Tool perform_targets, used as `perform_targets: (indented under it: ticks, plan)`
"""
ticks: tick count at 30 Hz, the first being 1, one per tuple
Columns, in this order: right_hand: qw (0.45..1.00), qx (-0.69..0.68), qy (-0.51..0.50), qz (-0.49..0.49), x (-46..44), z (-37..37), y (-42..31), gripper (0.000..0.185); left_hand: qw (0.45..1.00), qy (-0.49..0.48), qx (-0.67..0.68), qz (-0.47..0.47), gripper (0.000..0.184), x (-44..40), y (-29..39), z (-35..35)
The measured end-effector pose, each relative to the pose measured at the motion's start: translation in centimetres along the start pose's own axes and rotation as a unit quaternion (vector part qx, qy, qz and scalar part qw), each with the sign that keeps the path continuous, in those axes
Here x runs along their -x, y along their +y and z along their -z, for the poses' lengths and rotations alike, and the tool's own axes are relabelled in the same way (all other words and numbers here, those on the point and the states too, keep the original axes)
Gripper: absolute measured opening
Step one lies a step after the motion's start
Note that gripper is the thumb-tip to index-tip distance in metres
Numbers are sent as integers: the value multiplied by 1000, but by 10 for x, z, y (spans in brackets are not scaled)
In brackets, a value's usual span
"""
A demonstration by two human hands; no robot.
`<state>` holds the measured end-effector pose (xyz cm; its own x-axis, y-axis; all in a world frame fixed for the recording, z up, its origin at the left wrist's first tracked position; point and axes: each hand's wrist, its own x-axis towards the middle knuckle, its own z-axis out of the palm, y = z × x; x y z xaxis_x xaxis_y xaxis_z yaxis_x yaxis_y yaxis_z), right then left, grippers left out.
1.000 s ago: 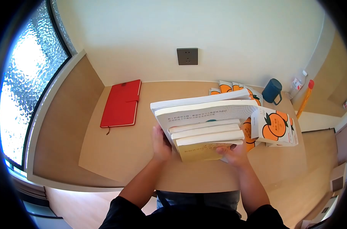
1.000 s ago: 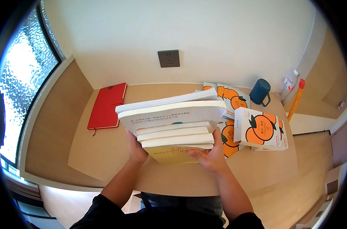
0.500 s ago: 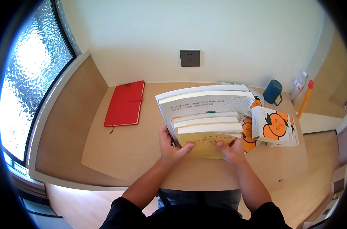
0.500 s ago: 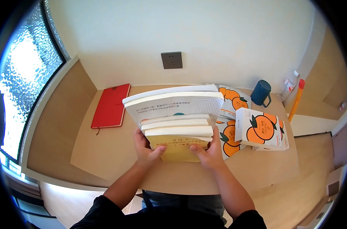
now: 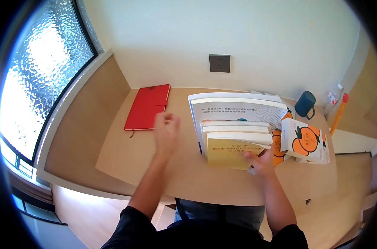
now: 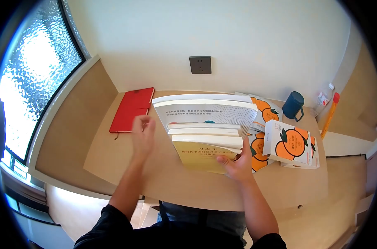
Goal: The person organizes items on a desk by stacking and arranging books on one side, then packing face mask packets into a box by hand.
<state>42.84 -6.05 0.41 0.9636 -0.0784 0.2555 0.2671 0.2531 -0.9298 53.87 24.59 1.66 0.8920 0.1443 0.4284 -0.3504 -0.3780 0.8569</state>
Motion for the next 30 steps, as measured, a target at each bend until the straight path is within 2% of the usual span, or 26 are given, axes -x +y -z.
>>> perform_targets:
  ticks: [1, 2, 4, 7, 10, 13, 16, 20, 24, 27, 30]
  plan:
    - [1000, -6, -3, 3, 0, -1, -1, 94, 989, 52, -140, -23, 49, -18, -17, 19]
    - [1000, -11, -7, 5, -1, -2, -2, 94, 955, 103, -275, -45, 51, -35, -41, 39]
    - [1000, -18, -8, 10, -1, -2, -4, 93, 899, 122, -411, 88, 54, -63, -71, 79]
    - [1000, -21, -4, 22, -2, -4, -7, 92, 835, 62, -517, 179, 65, -79, -82, 109]
    - [999, -35, -5, 28, -3, -7, -8, 91, 858, -26, -458, 232, 78, -100, -75, 129]
    - [998, -48, -12, 25, -2, -5, -6, 90, 879, -148, -244, 381, 75, -108, -52, 136]
    - [998, -40, -8, 41, -3, -4, -6, 89, 822, -255, -325, 393, 60, -129, -91, 137]
    - [997, -61, -2, 39, -3, -11, -12, 86, 863, -263, -120, 414, 45, -114, -84, 116]
    - [997, -74, -8, 16, -3, -7, -8, 82, 899, -175, 28, 400, 44, -107, -72, 82]
    - [999, -38, -8, 22, -4, -4, -7, 80, 903, -100, 39, 416, 38, -118, -62, 56]
    - [999, -17, -8, 30, -4, -2, -3, 78, 886, -117, 67, 444, 33, -139, -87, 42]
